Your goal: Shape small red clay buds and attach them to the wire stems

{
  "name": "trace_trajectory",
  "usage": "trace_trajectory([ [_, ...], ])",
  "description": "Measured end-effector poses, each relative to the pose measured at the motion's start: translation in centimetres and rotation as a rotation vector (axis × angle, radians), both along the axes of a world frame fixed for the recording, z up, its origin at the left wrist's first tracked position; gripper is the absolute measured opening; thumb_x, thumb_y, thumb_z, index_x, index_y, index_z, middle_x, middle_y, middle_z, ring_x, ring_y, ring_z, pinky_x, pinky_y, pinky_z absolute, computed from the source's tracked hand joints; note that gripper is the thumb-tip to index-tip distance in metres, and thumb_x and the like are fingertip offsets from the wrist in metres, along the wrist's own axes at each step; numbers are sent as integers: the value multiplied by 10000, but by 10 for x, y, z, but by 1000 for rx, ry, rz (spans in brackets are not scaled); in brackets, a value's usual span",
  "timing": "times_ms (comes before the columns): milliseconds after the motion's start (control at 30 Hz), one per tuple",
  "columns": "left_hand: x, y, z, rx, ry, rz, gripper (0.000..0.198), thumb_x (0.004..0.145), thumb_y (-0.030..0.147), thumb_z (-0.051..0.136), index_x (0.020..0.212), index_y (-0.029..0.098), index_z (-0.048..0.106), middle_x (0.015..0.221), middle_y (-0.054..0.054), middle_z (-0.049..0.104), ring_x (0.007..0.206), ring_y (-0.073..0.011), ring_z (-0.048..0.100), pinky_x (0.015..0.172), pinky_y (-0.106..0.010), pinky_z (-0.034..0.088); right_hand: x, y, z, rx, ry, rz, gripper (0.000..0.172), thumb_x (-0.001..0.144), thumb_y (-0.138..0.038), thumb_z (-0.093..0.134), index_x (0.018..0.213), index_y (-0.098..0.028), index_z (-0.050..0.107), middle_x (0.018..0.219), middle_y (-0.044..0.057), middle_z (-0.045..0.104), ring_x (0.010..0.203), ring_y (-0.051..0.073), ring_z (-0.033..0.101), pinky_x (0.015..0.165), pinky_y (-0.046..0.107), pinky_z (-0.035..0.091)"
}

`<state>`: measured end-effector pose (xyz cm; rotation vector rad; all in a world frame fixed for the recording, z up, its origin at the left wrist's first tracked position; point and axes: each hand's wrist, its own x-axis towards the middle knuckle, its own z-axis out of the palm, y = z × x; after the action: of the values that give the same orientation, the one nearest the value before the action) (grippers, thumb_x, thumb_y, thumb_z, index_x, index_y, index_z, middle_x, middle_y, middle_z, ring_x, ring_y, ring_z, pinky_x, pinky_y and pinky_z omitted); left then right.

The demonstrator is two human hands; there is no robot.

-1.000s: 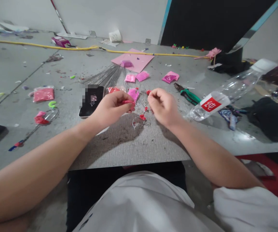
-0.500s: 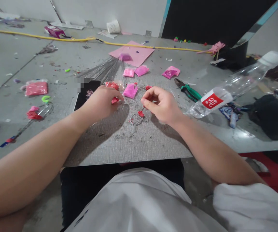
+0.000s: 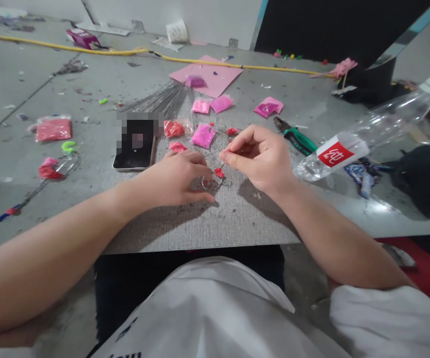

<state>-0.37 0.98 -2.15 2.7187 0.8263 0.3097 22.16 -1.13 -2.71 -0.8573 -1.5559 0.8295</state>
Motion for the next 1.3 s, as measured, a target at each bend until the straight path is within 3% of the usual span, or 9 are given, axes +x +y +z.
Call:
trace_trajectory([
  [167,9,-7,-6,40,92,102,305,942,504,649,950,213,738,1096,-109,683,1018,-296,661,840,-411,469,1,-2,-2,-6,-36,91,112,981,-294,699,1055,-209,693,882,-4,759,751,116,739,634,251,593],
  [267,5,0,-4,13,76,97,276,923,469,657,918,206,739,1053,-92,684,970,-268,663,820,-387,468,1,-10,4,-1,-115,85,144,1018,-258,637,1135,-205,701,988,22,784,800,125,758,692,271,611],
  [367,-5,12,0,-86,11,21,224,891,398,688,976,198,742,1027,-71,692,918,-215,657,828,-341,478,-5,-24,10,39,-322,113,73,949,-190,725,1021,-192,730,950,23,792,828,141,747,752,281,603],
  [467,-14,25,2,-145,-29,-14,182,841,321,712,969,196,741,999,-62,710,954,-216,655,850,-320,483,-15,-35,6,101,-571,240,104,875,-198,824,857,-178,723,764,-8,731,666,117,656,675,262,546],
  [600,-20,35,1,-159,-26,16,224,758,218,703,980,198,724,1011,-51,705,904,-207,651,812,-304,489,-28,-37,-19,264,-801,424,229,1021,-296,648,869,-156,747,865,64,736,839,178,662,798,310,537],
  [733,-22,39,1,-192,-61,49,367,719,164,679,1083,186,719,1101,-71,685,867,-189,644,749,-285,492,-33,-33,-35,295,-825,383,330,1058,-344,568,908,-136,775,886,93,700,847,197,615,809,338,523],
  [967,-22,43,-2,-220,-36,88,659,740,188,690,1397,193,633,1060,-73,728,808,-184,672,691,-281,481,-24,-21,-32,176,-667,308,231,1046,-283,605,941,-153,764,899,65,731,850,168,669,833,310,530],
  [1100,-22,46,-3,-271,-1,111,640,741,205,701,1378,203,649,872,-20,743,712,-168,670,632,-267,462,-23,-18,-32,123,-638,228,280,1038,-344,616,848,-169,724,788,28,699,760,152,638,759,295,491],
  [1300,-24,50,-5,-367,15,108,666,778,253,700,1437,212,615,1041,-37,771,895,-195,706,749,-267,510,-32,-22,-33,114,-804,228,299,1038,-373,597,827,-170,662,804,29,643,776,166,579,754,310,427],
])
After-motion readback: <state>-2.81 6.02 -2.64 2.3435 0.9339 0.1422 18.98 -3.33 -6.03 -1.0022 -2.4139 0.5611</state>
